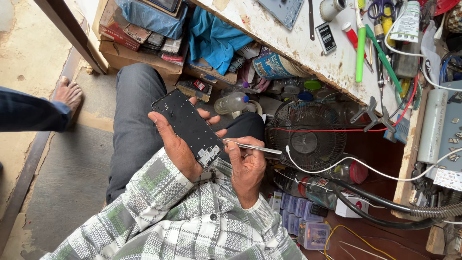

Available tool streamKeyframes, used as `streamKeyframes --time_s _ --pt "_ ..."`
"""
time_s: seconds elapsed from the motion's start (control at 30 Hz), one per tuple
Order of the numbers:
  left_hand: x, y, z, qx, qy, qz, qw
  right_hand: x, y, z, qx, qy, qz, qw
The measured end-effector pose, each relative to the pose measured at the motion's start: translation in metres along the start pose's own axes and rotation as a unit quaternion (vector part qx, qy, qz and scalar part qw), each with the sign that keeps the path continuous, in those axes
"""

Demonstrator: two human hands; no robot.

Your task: The person sits at a cluttered repair bench holding a phone with its back cover removed and uses a small metal tool to pry and scrape along the phone's inner frame. They work around the edges of the device, then pick up the phone body and handle it with both hands at the end.

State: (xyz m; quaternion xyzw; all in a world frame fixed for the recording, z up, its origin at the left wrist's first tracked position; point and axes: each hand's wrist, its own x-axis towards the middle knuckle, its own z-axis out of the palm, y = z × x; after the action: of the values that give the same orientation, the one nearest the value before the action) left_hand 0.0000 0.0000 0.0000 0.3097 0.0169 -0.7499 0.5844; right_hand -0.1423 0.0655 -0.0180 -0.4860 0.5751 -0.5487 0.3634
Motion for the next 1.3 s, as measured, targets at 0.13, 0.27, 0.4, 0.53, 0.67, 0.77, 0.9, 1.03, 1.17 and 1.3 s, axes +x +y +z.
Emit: streamKeyframes --time_s 0.13,0.27,0.4,0.53,0.67,0.77,0.9,1.03,1.17,1.3 --pt "0.001 0.001 -0.001 0.005 0.000 -0.004 1.000 0.001 -0.001 0.000 0.007 0.003 -0.007 1.000" --pt "0.000 -0.003 -0.003 0.009 -0.032 0.010 0.999 -0.001 -0.004 -0.001 -0.012 -0.001 -0.009 1.000" --pt "0.004 -0.006 -0.004 0.009 -0.039 0.027 0.999 -0.002 -0.005 0.002 -0.039 -0.001 -0.015 0.999" --pt "0.003 -0.008 -0.008 0.015 -0.047 0.042 0.998 -0.003 -0.006 0.002 -0.029 -0.007 -0.023 0.999" --pt "0.003 -0.007 -0.011 0.020 -0.061 0.024 0.998 -0.001 -0.007 -0.001 -0.025 -0.016 -0.002 1.000" --pt "0.003 -0.006 -0.011 0.025 -0.061 0.013 0.998 -0.001 -0.008 -0.002 -0.024 -0.017 0.009 1.000" --pt "0.002 -0.008 -0.010 0.015 -0.078 0.027 0.997 -0.003 -0.008 0.002 -0.010 0.001 0.000 1.000" --pt "0.003 -0.003 -0.008 0.023 -0.075 0.026 0.997 -0.002 -0.009 0.003 0.001 -0.005 -0.006 1.000" --pt "0.003 -0.001 -0.005 0.020 -0.057 0.016 0.998 0.000 -0.009 0.000 0.057 0.012 0.018 0.998" --pt "0.003 0.001 -0.004 0.008 -0.049 0.009 0.999 -0.001 -0.007 -0.001 0.048 0.020 0.027 0.998"
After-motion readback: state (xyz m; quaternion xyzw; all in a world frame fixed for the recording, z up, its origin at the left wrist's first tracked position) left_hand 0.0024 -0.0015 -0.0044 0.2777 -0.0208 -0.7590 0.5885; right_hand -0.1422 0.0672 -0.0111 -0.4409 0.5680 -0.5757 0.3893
